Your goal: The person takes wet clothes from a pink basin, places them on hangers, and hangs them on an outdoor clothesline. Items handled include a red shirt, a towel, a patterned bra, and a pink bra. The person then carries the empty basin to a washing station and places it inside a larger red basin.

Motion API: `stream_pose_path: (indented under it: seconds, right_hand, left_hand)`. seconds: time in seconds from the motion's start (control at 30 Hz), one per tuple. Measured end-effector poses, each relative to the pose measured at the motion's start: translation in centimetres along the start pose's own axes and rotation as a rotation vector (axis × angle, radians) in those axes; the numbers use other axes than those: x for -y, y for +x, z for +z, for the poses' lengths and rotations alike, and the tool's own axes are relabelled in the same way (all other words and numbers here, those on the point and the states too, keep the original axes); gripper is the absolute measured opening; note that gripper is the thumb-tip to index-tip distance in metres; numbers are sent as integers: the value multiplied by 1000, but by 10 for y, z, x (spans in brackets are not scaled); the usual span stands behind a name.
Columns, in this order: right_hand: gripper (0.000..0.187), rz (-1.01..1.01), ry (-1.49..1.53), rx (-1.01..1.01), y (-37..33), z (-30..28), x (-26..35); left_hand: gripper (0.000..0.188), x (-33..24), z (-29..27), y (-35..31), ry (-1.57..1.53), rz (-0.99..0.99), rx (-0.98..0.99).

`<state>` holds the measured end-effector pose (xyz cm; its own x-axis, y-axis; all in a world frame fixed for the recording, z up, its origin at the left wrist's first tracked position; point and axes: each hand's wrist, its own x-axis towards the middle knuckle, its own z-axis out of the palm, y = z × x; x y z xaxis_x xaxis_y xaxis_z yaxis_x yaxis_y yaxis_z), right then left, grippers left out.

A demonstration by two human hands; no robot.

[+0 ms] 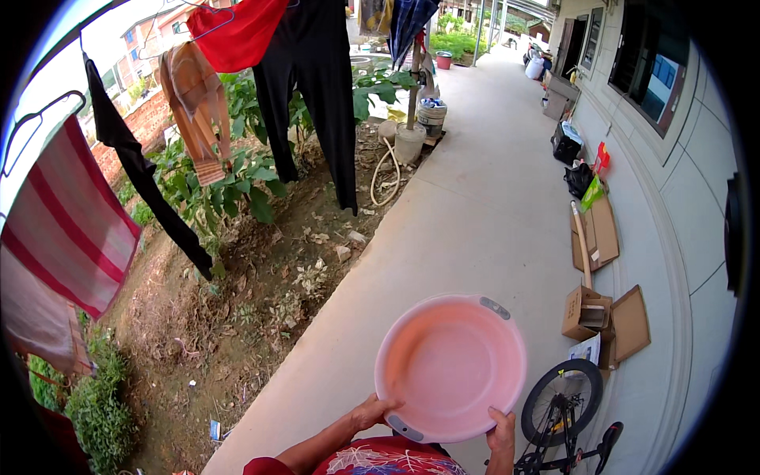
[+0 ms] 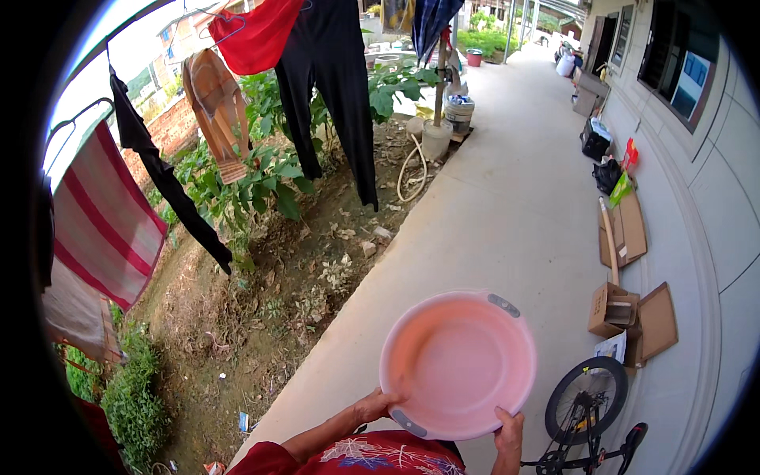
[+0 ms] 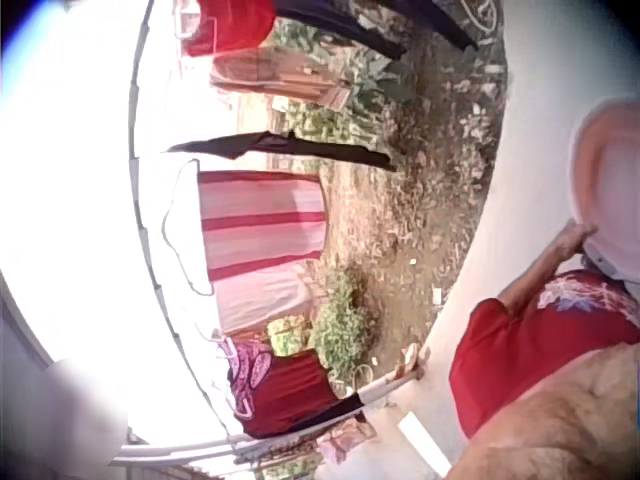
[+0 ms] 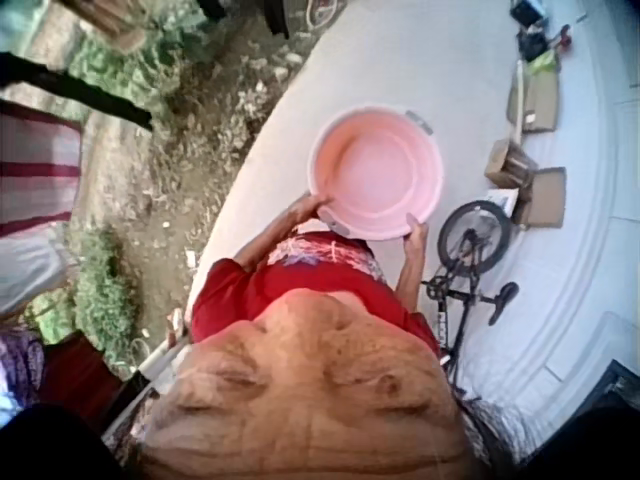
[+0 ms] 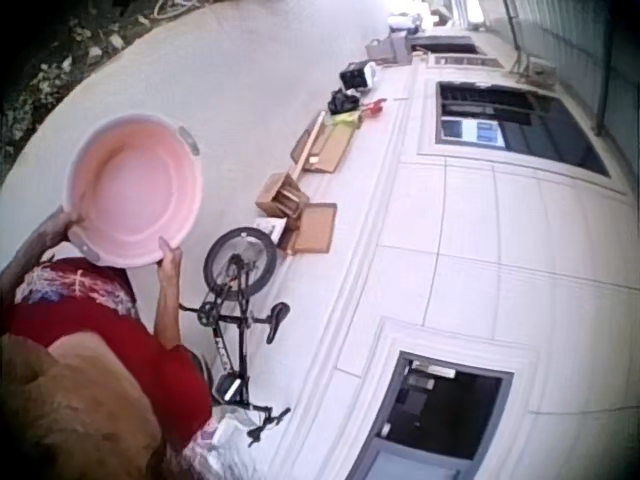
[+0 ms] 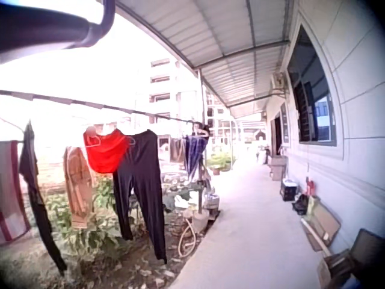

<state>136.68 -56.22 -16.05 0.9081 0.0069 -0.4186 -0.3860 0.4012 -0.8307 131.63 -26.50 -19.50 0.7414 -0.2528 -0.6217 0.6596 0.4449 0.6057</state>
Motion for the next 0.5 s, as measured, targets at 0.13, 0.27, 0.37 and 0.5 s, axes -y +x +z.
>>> stream_pose_path:
  seconds: [0.13, 0.27, 0.37, 0.5]
  right_hand:
    - [45, 13, -19, -4, 88, 8, 50]
    - [44, 24, -55, 27, 178, 37, 97]
    - [39, 49, -30, 59, 246, 66, 118]
    - [36, 30, -29, 93, 339, 111, 133]
  left_hand:
    - [50, -66, 22, 83, -23, -20, -10]
    - [46, -130, 29, 147, -108, 31, -37]
    - [43, -189, 23, 188, -134, 47, -54]
    - [43, -280, 9, 245, -95, 32, -103]
